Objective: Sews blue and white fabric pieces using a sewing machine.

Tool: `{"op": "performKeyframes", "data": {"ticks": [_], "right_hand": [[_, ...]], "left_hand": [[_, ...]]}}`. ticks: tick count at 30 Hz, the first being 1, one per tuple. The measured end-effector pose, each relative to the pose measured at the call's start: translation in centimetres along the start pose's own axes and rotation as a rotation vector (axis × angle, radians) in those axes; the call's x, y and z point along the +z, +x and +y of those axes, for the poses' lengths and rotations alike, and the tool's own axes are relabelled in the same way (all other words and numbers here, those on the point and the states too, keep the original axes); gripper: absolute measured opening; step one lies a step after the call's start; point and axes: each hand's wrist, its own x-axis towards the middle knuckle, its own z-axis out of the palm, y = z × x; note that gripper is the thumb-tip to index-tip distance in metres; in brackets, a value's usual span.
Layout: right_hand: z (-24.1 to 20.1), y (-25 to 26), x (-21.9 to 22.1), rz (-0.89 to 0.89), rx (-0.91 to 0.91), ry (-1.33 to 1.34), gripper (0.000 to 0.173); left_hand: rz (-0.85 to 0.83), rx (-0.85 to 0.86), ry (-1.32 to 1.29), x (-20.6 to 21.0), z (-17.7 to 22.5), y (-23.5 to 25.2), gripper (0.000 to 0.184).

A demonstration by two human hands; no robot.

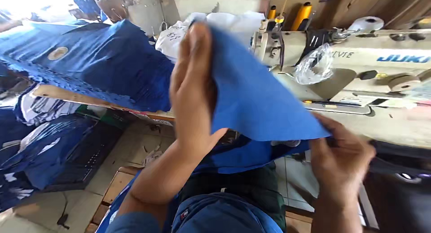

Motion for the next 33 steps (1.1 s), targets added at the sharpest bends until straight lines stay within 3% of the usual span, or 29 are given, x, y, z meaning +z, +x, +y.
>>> {"op": "performKeyframes", "data": {"ticks": [2, 4, 7, 9, 11, 13, 17, 20, 28, 33], "right_hand": [[1.2, -2.7, 2.0, -0.130, 0.079, 0.123, 0.019], [2.2, -4.8, 4.8, -0.298, 0.199, 0.400, 0.013], [5.7, -5.5, 8.3, -0.301, 0.583, 0.685, 0.023], [8.5, -6.3, 10.4, -0.163, 0.906, 0.847, 0.032], [9.7, -7.9, 11.6, -0.110, 1.063, 0.852, 0.037], [9.7, -10.0, 12.0, -0.163, 1.041, 0.766, 0.030], [8.4, -13.5, 11.7, -0.316, 0.885, 0.557, 0.019], [8.3, -14.6, 11.8, -0.324, 0.821, 0.503, 0.015], [10.4, -11.6, 12.3, -0.257, 0.738, 0.500, 0.016], [10.4, -11.6, 12.3, -0.224, 0.731, 0.528, 0.016]], "left_hand": [[0.019, 0.011, 0.012, -3.3, -1.0, -2.1, 0.029], [0.160, -0.003, 0.044, -4.2, -2.2, -1.3, 0.024], [0.187, 0.007, 0.189, -5.6, -10.1, 1.9, 0.015], [0.050, -0.138, 0.433, -6.6, -17.9, 2.1, 0.031], [-0.298, -0.290, 0.759, -8.0, -23.1, 0.5, 0.047], [-0.594, -0.231, 1.061, -9.1, -25.1, -1.3, 0.051], [-0.756, -0.137, 1.340, -9.7, -24.8, -2.7, 0.054], [-0.750, -0.125, 1.420, -10.0, -26.0, -1.7, 0.055], [-0.757, -0.181, 1.440, -10.1, -30.0, 5.0, 0.065], [-0.807, -0.048, 1.347, -9.8, -30.8, 5.9, 0.062]]}}
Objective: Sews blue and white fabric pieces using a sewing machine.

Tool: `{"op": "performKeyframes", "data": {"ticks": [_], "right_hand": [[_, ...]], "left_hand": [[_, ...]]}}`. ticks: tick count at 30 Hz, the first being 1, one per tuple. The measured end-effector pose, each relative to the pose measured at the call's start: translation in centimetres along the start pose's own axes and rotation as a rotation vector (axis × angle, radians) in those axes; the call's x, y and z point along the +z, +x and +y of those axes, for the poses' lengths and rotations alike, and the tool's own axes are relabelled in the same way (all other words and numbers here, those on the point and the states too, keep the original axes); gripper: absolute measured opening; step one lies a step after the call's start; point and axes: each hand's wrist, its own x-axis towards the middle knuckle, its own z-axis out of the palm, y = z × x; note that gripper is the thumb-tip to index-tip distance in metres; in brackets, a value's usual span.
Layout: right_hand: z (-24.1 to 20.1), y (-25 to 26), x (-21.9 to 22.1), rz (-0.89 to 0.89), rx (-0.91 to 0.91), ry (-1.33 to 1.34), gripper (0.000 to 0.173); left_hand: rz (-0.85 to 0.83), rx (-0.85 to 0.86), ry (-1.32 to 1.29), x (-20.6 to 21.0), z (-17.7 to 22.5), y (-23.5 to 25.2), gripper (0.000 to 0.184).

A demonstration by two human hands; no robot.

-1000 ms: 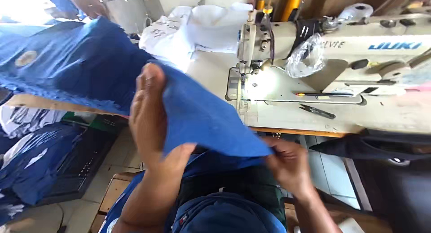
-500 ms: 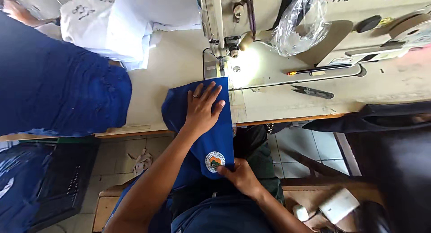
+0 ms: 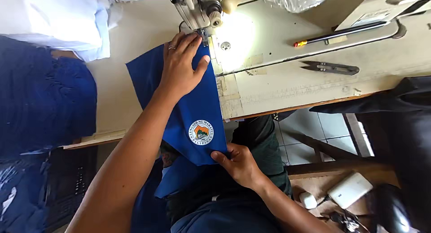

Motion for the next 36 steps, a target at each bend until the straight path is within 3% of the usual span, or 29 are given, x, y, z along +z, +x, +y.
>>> {"op": "performKeyframes", "data": {"ticks": [9, 36], "right_hand": [[-0.2, 0.2, 0.4, 0.024, 0.012, 0.008, 0.016], [0.5, 0.6, 0.7, 0.053, 0.051, 0.007, 0.017]], "left_hand": [[0.065, 0.080, -0.038, 0.6, -1.4, 1.2, 0.059], [-0.013, 0.016, 0.004, 0.1, -1.1, 2.0, 0.065]]}}
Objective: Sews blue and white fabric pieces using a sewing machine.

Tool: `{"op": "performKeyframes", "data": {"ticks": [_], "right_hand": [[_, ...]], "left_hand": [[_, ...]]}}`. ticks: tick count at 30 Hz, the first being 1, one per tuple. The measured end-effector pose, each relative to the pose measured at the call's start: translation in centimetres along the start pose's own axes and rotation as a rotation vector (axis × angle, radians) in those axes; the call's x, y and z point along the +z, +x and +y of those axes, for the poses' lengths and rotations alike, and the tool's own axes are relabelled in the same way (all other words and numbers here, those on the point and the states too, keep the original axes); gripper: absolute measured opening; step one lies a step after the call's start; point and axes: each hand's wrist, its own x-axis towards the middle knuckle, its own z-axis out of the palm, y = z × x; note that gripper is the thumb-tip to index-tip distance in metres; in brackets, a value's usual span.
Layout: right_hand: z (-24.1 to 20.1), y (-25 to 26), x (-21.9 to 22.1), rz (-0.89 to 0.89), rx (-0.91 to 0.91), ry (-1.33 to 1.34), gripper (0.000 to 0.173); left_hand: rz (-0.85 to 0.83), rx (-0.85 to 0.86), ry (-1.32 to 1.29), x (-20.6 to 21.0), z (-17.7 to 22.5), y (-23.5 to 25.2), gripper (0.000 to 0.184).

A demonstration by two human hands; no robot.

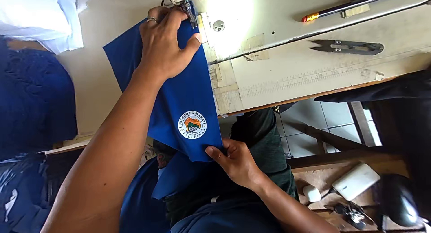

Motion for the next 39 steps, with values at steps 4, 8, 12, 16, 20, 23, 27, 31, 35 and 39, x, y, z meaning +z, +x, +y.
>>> {"op": "performKeyframes", "data": {"ticks": [4, 8, 12, 16, 20, 23, 27, 31, 35, 39], "right_hand": [[0.1, 0.1, 0.0, 0.001, -0.007, 0.002, 0.018], [0.0, 0.3, -0.2, 0.004, 0.011, -0.001, 0.018], [0.1, 0.4, -0.1, 0.004, 0.009, 0.021, 0.017], [-0.3, 0.2, -0.8, 0.029, 0.068, -0.304, 0.024], [-5.1, -0.1, -2.9, 0.119, -0.048, -0.921, 0.037], [-9.6, 1.7, -5.6, 0.194, -0.349, -0.920, 0.030], [-11.4, 8.2, -9.2, 0.186, -0.438, -0.755, 0.026], [-9.5, 11.7, -10.4, 0.265, -0.370, -0.676, 0.023], [-9.2, 11.3, -10.0, 0.291, -0.396, -0.675, 0.021], [-9.3, 11.5, -9.9, 0.301, -0.397, -0.664, 0.020]], "left_hand": [[-0.008, -0.022, 0.015, 0.1, 0.1, 0.2, 0.067], [-0.021, -0.039, 0.002, 0.1, 0.0, 0.4, 0.067], [-0.022, -0.037, 0.001, 0.0, -0.1, 0.6, 0.067], [-0.002, -0.020, 0.019, 0.5, -0.3, 0.5, 0.067], [0.059, 0.027, -0.143, -0.4, -0.3, -0.1, 0.069], [0.145, -0.003, -0.314, -4.2, -1.9, -0.2, 0.062], [0.371, -0.199, -0.154, -11.0, -6.3, 2.3, 0.046], [0.412, -0.188, 0.041, -16.2, -12.0, 6.2, 0.036], [0.245, -0.129, 0.186, -16.8, -16.9, 9.4, 0.034], [0.244, -0.185, 0.201, -15.9, -17.4, 11.1, 0.032]]}}
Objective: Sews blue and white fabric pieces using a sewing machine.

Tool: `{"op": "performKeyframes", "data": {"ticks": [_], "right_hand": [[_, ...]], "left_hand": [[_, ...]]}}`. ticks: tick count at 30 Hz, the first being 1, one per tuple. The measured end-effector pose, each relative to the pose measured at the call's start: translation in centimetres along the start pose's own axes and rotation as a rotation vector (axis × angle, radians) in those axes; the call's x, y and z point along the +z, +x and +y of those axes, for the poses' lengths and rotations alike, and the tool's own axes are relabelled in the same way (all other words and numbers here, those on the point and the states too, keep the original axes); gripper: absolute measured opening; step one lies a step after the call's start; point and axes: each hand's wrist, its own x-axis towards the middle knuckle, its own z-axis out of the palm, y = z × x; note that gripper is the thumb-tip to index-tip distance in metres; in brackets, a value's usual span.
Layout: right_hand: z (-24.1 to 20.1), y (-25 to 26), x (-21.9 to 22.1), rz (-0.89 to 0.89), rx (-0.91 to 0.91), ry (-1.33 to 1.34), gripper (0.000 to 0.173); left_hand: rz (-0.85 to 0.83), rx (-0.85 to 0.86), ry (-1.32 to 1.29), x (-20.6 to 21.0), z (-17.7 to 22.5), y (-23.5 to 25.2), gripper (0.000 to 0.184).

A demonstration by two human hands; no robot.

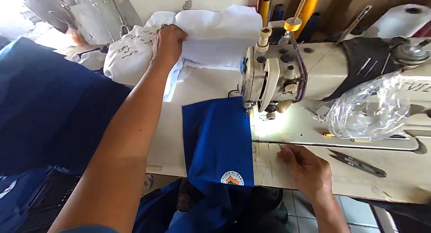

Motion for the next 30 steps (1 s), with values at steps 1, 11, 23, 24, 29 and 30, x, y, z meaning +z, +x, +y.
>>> {"op": "performKeyframes", "data": {"ticks": [1, 11, 23, 24, 29, 30], "right_hand": [[0.0, 0.0, 0.1, 0.001, -0.001, 0.001, 0.020], [-0.2, -0.1, 0.2, 0.025, -0.002, -0.025, 0.021], [-6.8, -2.0, 1.2, 0.131, -0.390, -0.067, 0.022], [-9.1, -2.0, 1.8, 0.103, -0.464, -0.049, 0.029], [-15.5, -2.3, 6.1, -0.285, -0.564, 0.216, 0.022], [-15.7, -2.8, 6.7, -0.367, -0.525, 0.321, 0.017]], "left_hand": [[0.010, -0.016, 0.000, 0.1, 0.1, 0.2, 0.032], [-0.143, -0.085, -0.102, -3.4, -1.0, 2.6, 0.030], [0.035, 0.318, -0.294, -10.6, 11.2, -9.6, 0.034], [-0.085, 0.418, -0.321, -11.7, 13.0, -13.3, 0.028], [-0.444, 0.639, -0.494, -17.1, 16.4, -24.5, 0.027], [-0.450, 0.575, -0.477, -18.2, 15.8, -25.2, 0.026]]}}
